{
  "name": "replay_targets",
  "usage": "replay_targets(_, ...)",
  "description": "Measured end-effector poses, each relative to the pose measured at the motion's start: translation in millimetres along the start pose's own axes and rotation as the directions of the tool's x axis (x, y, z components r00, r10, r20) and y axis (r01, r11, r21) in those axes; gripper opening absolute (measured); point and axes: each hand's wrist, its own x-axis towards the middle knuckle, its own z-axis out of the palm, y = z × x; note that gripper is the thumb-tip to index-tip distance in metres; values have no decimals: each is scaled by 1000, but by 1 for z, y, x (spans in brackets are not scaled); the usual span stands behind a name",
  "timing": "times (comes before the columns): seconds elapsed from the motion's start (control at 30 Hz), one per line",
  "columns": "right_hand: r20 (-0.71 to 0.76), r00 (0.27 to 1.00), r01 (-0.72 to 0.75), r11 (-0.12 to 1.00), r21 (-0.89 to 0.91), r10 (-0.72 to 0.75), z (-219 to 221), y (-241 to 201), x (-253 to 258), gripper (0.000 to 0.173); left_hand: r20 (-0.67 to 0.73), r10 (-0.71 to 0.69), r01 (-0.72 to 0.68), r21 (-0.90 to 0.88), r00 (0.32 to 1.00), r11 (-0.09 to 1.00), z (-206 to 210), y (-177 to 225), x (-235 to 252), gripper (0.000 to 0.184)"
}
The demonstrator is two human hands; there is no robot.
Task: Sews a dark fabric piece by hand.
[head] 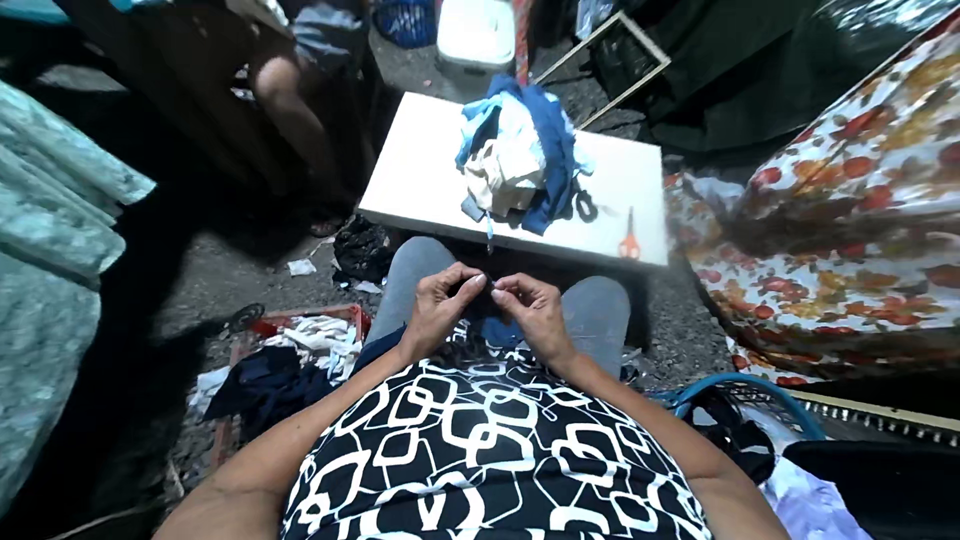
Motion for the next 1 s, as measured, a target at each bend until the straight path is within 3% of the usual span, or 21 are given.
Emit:
replay_targets(0.1, -36, 999, 27, 997, -76, -30, -1, -2, -2, 6, -2, -46, 46, -22, 999, 999, 2, 3, 5, 21)
replay_targets(0.27, -22, 1000, 12, 997, -82, -14, -1, -3, -1, 7, 8, -220, 216, -217, 976, 952, 0, 7, 6, 17)
replay_targets(0.47, 86, 991, -104, 994, 25, 102, -4, 1, -6, 9, 75, -189, 195, -89, 979, 977, -5, 17, -6, 19)
replay_targets(0.6, 87, 985, -151, 987, 47, 147, -7, 0, -4, 10, 14, -91, 92, -167, 996, 982, 2, -13, 7, 15)
replay_targets(0.73, 109, 981, -171, 983, 63, 163, -6, -2, -2, 10, -37, -163, 150, -237, 986, 960, 3, -15, 3, 13)
replay_targets(0.9, 149, 956, -263, 963, 66, 251, -5, 0, -5, 11, -79, -103, 104, 13, 992, 994, -1, 0, -15, 10)
replay_targets(1.0, 98, 952, -299, 950, 88, 290, -1, 7, 0, 10, -102, 151, -123, 240, 983, 963, 1, -21, -1, 13)
